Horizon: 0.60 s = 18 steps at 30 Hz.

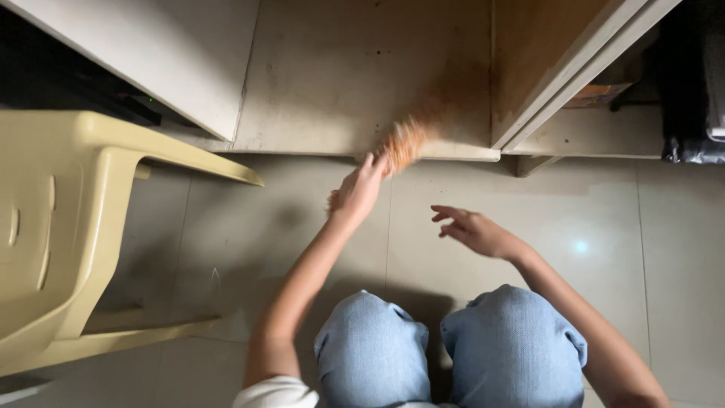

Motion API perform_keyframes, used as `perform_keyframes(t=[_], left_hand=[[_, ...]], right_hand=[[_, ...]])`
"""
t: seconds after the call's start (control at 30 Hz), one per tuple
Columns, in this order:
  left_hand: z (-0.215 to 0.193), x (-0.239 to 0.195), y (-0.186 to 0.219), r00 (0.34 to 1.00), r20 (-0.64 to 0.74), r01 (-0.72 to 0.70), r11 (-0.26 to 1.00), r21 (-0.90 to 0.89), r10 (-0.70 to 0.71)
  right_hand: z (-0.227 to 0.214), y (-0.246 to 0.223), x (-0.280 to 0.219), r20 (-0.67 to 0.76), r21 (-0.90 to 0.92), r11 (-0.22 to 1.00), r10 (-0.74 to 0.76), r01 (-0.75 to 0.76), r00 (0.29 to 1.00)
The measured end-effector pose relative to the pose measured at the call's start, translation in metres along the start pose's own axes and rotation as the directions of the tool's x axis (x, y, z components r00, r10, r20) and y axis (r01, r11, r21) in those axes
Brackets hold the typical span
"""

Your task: The person sits on the floor and uses a duster to clean the bottom shelf of a cabinet. They then stand up and organize a power cord on a desk next to a computer and a blue device.

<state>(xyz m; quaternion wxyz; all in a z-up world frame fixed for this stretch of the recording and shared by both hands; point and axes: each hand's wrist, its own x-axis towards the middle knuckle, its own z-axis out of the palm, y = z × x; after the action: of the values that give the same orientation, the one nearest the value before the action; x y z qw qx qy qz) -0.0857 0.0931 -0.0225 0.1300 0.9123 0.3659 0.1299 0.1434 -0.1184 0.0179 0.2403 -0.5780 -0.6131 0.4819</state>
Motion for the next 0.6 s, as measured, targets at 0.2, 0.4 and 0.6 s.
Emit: perform_keyframes(t=[0.2, 0.4, 0.6], left_hand=[[0.009, 0.022, 0.092, 0.921, 0.272, 0.382, 0.504, -0.775, -0.279], [0.05, 0.027, 0.082, 1.0, -0.006, -0.002, 0.417, -0.909, -0.009], [-0.004, 0.019, 0.096, 0.998, -0.004, -0.043, 0.58, -0.814, 0.07]], right_hand=[[0.005, -0.012, 0.033, -0.11, 0.37, 0.928, 0.078, -0.032, 0.991], [0.015, 0.009, 0.04, -0.387, 0.692, 0.707, 0.192, 0.146, 0.902], [0.021, 0.0, 0.058, -0.374, 0.602, 0.796, 0.347, -0.06, 0.86]])
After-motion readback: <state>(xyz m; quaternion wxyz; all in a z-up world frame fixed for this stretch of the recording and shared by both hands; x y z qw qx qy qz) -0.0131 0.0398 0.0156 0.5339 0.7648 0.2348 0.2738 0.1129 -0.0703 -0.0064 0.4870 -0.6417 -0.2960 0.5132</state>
